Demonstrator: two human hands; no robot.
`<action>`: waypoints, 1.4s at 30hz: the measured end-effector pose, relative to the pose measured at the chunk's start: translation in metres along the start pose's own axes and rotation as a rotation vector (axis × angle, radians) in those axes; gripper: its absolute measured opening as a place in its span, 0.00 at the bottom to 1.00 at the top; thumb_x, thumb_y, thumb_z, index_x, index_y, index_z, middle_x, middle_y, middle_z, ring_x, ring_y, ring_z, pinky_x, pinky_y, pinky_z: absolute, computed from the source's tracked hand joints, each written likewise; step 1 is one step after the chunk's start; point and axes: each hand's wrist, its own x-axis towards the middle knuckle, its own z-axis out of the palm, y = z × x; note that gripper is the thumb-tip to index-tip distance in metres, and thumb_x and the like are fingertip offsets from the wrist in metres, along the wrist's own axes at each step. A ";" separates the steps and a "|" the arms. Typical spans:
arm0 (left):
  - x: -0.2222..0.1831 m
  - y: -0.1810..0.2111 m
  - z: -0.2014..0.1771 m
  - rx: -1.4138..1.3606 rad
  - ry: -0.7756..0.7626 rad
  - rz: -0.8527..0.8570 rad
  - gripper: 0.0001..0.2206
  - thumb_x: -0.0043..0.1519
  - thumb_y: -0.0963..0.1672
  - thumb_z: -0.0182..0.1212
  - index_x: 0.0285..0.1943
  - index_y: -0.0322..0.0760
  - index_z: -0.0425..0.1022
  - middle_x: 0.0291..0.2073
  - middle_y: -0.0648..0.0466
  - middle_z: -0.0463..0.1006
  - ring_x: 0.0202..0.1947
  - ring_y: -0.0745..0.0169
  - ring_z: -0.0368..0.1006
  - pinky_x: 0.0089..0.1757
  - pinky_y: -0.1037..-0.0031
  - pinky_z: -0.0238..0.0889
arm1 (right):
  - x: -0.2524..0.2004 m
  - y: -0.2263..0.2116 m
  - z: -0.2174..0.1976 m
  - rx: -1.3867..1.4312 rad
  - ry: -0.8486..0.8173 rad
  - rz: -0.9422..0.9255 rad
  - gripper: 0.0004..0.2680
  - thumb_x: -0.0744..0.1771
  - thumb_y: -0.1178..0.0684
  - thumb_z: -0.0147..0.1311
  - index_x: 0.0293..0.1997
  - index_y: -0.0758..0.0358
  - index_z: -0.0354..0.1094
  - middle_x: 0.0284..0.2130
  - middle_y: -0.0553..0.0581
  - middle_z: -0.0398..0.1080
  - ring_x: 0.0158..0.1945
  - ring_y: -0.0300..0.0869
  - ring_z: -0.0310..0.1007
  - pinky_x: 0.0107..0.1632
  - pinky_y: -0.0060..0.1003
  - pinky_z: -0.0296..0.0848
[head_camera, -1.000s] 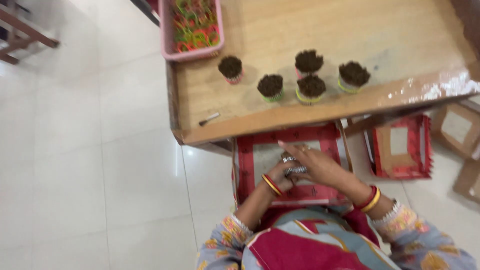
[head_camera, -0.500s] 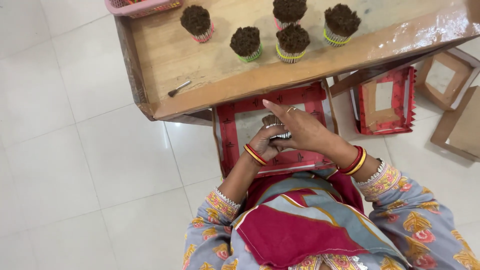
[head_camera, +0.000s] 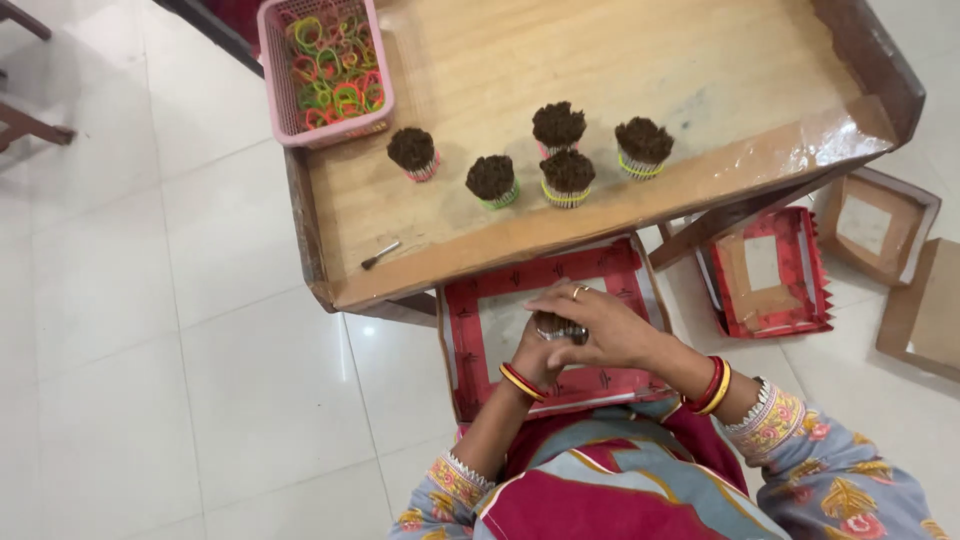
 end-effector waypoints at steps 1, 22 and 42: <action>0.000 0.004 0.006 0.002 -0.008 0.007 0.37 0.55 0.39 0.70 0.76 0.33 0.57 0.63 0.48 0.72 0.63 0.53 0.70 0.60 0.64 0.70 | 0.001 0.002 0.000 -0.009 0.003 -0.005 0.29 0.59 0.38 0.68 0.64 0.57 0.64 0.50 0.65 0.72 0.53 0.61 0.75 0.52 0.51 0.73; -0.007 0.063 0.046 -0.164 0.021 -0.305 0.50 0.50 0.40 0.68 0.77 0.44 0.32 0.58 0.51 0.71 0.56 0.56 0.72 0.54 0.54 0.68 | -0.038 0.073 0.049 0.765 0.049 0.473 0.08 0.67 0.50 0.59 0.39 0.63 0.69 0.34 0.54 0.70 0.41 0.31 0.69 0.45 0.31 0.72; 0.055 0.281 0.004 1.378 0.414 0.498 0.09 0.65 0.41 0.59 0.52 0.36 0.78 0.42 0.47 0.80 0.35 0.54 0.79 0.36 0.66 0.74 | -0.063 0.122 0.085 1.266 0.624 0.732 0.09 0.68 0.47 0.49 0.37 0.62 0.68 0.26 0.52 0.70 0.25 0.38 0.70 0.25 0.33 0.69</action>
